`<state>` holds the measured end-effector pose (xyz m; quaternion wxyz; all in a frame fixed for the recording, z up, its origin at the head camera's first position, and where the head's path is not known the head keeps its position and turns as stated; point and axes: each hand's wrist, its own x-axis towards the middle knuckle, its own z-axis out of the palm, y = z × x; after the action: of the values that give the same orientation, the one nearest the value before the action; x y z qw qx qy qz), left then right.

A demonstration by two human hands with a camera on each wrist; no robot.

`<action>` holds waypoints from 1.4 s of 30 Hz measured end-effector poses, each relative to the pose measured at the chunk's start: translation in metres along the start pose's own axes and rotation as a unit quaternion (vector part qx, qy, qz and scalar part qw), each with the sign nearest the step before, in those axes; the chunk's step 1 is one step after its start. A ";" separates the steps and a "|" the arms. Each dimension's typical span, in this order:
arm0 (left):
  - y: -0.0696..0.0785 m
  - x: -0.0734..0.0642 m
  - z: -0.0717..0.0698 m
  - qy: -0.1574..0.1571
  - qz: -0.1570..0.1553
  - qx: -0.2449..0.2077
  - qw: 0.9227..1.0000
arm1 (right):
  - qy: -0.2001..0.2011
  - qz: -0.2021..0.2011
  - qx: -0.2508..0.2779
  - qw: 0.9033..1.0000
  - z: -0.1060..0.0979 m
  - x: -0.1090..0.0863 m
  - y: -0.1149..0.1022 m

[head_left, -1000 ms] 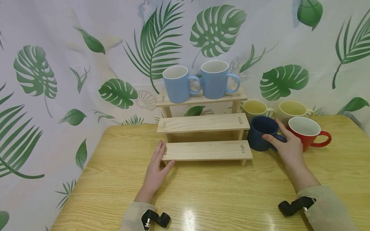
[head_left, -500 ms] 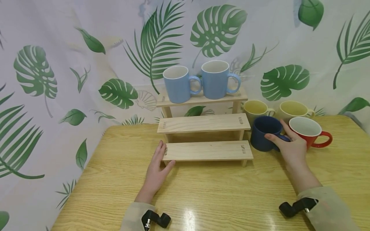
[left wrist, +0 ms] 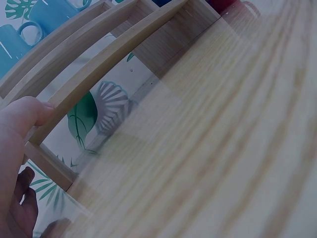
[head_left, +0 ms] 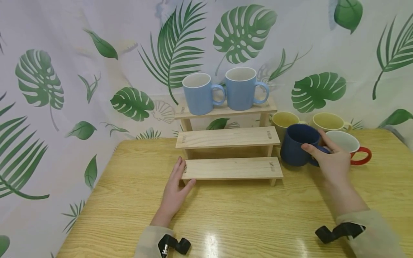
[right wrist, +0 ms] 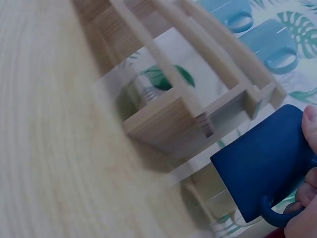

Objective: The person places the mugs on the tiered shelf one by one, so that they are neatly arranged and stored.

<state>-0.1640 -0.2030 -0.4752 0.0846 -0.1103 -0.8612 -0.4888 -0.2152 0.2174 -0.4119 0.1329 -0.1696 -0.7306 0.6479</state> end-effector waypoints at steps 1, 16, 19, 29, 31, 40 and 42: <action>-0.001 0.000 0.000 0.000 0.001 -0.001 1.000 | -0.002 0.003 0.014 1.000 -0.001 -0.001 -0.002; -0.002 0.000 0.000 0.002 0.000 0.003 1.000 | -0.001 0.007 0.129 0.992 -0.004 -0.025 -0.040; -0.004 0.000 0.000 0.004 0.003 0.007 1.000 | 0.007 -0.009 0.155 0.988 -0.002 -0.030 -0.044; -0.005 0.002 -0.001 0.008 0.010 0.017 1.000 | -0.044 -0.058 0.270 0.960 0.000 -0.044 -0.058; -0.005 0.002 -0.001 0.008 0.011 0.017 1.000 | -0.049 -0.066 0.262 0.961 0.001 -0.047 -0.060; -0.007 0.003 -0.002 0.005 0.011 0.020 1.000 | -0.061 -0.057 0.226 0.970 0.013 -0.057 -0.058; -0.008 0.002 -0.001 0.006 0.010 0.017 1.000 | -0.075 -0.056 0.220 0.971 0.017 -0.058 -0.056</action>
<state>-0.1683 -0.2077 -0.4800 0.0968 -0.1144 -0.8677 -0.4739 -0.1736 0.1717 -0.3568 0.1479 -0.0460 -0.5861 0.7953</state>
